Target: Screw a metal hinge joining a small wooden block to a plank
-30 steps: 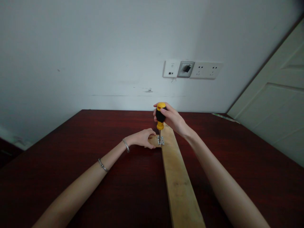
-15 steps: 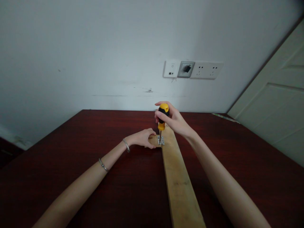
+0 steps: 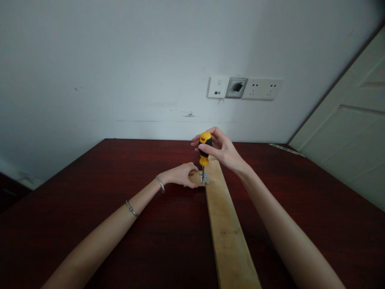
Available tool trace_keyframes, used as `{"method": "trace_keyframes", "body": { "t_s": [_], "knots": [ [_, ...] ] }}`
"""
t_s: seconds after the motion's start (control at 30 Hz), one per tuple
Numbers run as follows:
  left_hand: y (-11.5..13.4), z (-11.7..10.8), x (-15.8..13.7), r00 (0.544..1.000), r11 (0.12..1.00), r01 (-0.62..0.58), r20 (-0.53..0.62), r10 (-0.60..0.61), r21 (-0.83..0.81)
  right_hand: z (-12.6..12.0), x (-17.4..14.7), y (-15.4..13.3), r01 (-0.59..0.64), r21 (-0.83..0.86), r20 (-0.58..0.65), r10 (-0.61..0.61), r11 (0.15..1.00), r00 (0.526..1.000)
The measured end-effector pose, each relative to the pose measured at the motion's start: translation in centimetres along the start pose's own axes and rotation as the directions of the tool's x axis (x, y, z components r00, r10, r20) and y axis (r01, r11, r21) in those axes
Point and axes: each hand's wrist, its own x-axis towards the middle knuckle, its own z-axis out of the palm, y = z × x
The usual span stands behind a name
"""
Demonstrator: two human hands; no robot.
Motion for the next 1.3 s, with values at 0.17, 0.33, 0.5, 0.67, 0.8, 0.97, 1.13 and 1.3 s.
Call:
{"method": "trace_keyframes", "body": {
  "t_s": [0.17,0.33,0.5,0.67,0.8,0.97,1.13,1.3],
  "knots": [
    [-0.1,0.1,0.0,1.0,1.0,0.015,-0.012,-0.015,0.01,0.0,0.0,0.1,-0.083,0.021,0.01,0.083,0.996,0.996],
    [0.1,-0.1,-0.1,1.0,1.0,0.012,0.001,-0.012,0.013,-0.4,0.0,0.2,-0.11,0.0,0.071,0.11,0.994,0.991],
    [-0.1,0.0,0.0,1.0,1.0,0.0,-0.004,0.0,-0.015,-0.7,0.3,0.6,-0.179,0.145,0.137,0.16,0.973,0.978],
    [-0.1,0.1,0.0,1.0,1.0,0.008,-0.009,-0.008,-0.004,-1.2,0.1,-0.1,-0.166,-0.008,0.106,0.165,0.986,0.98],
    [-0.2,0.1,0.0,1.0,1.0,0.009,-0.011,-0.009,0.009,-1.2,-0.2,-1.0,-0.094,-0.129,0.061,0.103,0.987,0.993],
    [-0.3,0.2,0.0,1.0,1.0,0.003,-0.006,-0.003,0.007,-0.9,-0.1,-0.6,0.004,-0.227,0.007,-0.003,0.974,1.0],
    [-0.1,0.1,-0.1,1.0,0.999,0.029,-0.002,-0.029,0.017,-0.9,-0.1,-0.9,0.073,-0.472,0.02,-0.072,0.879,0.997],
    [0.0,0.0,-0.1,1.0,1.0,0.026,-0.001,-0.026,0.014,-0.7,-0.2,-1.3,0.089,-0.575,0.013,-0.1,0.813,0.995]
  ]
}}
